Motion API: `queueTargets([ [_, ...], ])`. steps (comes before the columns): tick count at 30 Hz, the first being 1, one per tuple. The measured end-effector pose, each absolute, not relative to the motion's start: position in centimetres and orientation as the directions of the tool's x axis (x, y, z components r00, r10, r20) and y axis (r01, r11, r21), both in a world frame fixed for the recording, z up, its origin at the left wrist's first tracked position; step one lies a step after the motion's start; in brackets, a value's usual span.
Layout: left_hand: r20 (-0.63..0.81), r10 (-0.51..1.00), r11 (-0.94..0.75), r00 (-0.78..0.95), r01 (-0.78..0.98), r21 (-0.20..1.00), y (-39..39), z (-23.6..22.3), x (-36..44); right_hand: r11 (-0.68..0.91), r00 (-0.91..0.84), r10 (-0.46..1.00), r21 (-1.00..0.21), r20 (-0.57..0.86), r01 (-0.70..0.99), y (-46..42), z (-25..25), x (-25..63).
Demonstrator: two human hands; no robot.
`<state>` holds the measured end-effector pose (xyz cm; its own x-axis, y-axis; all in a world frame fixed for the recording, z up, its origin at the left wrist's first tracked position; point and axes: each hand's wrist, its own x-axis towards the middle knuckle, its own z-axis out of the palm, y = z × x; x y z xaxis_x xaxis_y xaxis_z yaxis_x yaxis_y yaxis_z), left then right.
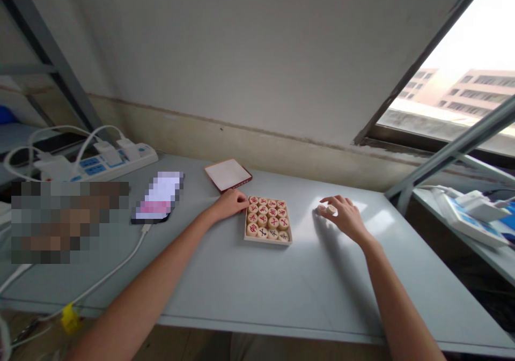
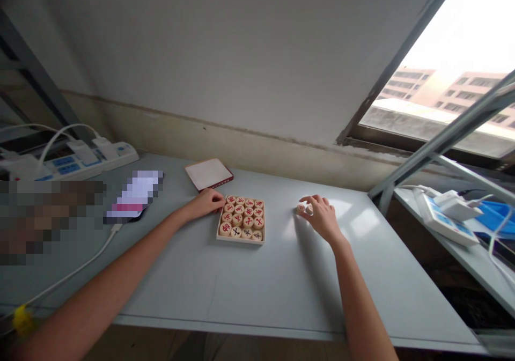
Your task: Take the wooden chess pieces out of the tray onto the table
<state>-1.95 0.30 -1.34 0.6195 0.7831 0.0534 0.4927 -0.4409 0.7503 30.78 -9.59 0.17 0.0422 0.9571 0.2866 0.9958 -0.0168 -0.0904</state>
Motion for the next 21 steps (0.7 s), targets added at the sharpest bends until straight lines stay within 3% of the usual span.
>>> queueTargets([
  [3, 0.05, 0.783, -0.439, 0.621, 0.494, 0.75, 0.4, -1.5, -2.0, 0.057, -0.018, 0.947, -0.112, 0.322, 0.992, -10.0, 1.4, 28.4],
  [8, 0.059, 0.774, -0.458, 0.631, 0.493, 0.739, 0.4, -1.5, -2.0, 0.414, -0.351, 0.895, -0.219, 0.275, 0.884, -11.4, 3.5, 20.2],
  [13, 0.081, 0.767, -0.48, 0.636, 0.486, 0.73, 0.2, -1.4, -1.9, 0.513, -0.472, 0.853, -0.188, 0.224, 0.837, -11.6, 4.1, 14.8],
  [17, 0.091, 0.771, -0.493, 0.63, 0.5, 0.712, 0.2, -1.4, -1.8, 0.55, -0.52, 0.83, -0.141, 0.2, 0.823, -10.8, 3.6, 14.1],
  [21, 0.083, 0.769, -0.488, 0.634, 0.498, 0.717, 0.2, -1.4, -1.9, 0.567, -0.541, 0.822, -0.168, 0.178, 0.806, -10.5, 3.1, 14.6],
])
